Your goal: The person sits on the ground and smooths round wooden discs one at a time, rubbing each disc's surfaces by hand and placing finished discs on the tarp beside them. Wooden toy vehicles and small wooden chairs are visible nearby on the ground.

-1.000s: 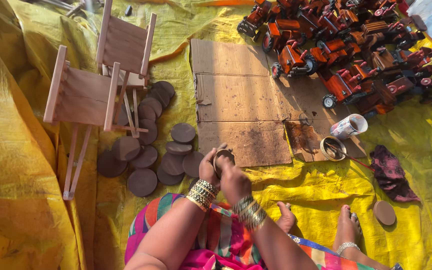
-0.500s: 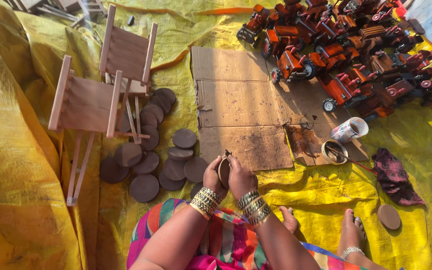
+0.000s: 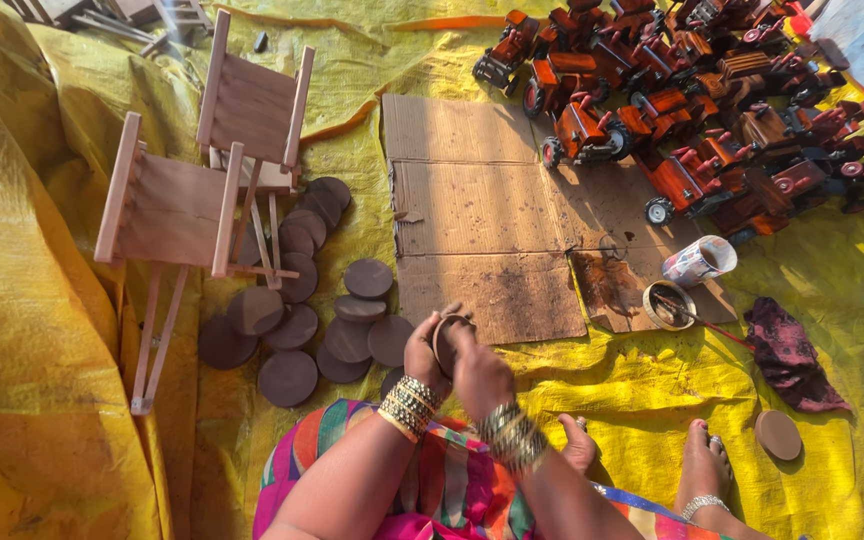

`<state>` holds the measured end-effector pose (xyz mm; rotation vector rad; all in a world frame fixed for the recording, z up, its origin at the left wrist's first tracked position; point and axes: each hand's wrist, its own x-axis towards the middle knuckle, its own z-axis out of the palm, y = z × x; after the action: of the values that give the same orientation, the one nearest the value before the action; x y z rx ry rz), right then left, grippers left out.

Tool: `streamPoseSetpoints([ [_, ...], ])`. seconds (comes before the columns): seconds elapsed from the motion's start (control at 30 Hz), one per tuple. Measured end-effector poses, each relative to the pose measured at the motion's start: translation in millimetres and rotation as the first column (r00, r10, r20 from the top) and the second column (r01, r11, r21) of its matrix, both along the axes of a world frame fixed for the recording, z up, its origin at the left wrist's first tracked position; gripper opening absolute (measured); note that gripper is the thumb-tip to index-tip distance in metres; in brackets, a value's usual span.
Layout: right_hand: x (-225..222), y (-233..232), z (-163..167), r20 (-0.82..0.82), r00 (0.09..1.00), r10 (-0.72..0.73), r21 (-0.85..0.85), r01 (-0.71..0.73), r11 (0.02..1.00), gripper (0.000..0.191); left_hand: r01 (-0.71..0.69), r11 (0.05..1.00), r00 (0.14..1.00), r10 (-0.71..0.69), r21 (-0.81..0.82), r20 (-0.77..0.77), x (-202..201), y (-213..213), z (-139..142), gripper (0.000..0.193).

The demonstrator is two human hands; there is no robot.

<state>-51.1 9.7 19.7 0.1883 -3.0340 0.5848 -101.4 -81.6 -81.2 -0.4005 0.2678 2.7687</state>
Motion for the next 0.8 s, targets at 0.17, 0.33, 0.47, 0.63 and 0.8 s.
streamPoseSetpoints([
  [0.17, 4.7, -7.0, -0.9, -0.292, 0.945, 0.147, 0.016, -0.149, 0.989, 0.03, -0.006, 0.999, 1.0, 0.007, 0.031, -0.015, -8.8, -8.9, -0.8, 0.046],
  [0.33, -12.3, -2.1, 11.8, 0.101, 0.988, -0.117, 0.057, 0.112, 0.992, 0.036, 0.011, 1.0, 1.0, -0.011, -0.003, -0.003, 2.2, -0.8, 9.8, 0.044],
  [0.47, 12.8, -9.5, 18.7, -0.225, 0.959, 0.172, 0.011, -0.174, 0.985, 0.033, 0.085, 0.99, 0.995, -0.079, 0.109, -0.057, -7.8, -10.8, 9.1, 0.048],
  [0.63, -0.9, -12.3, 24.0, 0.072, 0.994, -0.083, 0.146, 0.072, 0.987, 0.034, 0.013, 0.997, 1.0, -0.012, 0.071, -0.017, -5.0, -4.4, -1.2, 0.048],
  [0.8, 8.7, -10.3, 20.6, -0.266, 0.952, 0.149, 0.031, -0.147, 0.989, 0.035, 0.097, 0.991, 0.994, -0.1, 0.095, 0.032, -6.6, -4.7, -1.7, 0.05],
])
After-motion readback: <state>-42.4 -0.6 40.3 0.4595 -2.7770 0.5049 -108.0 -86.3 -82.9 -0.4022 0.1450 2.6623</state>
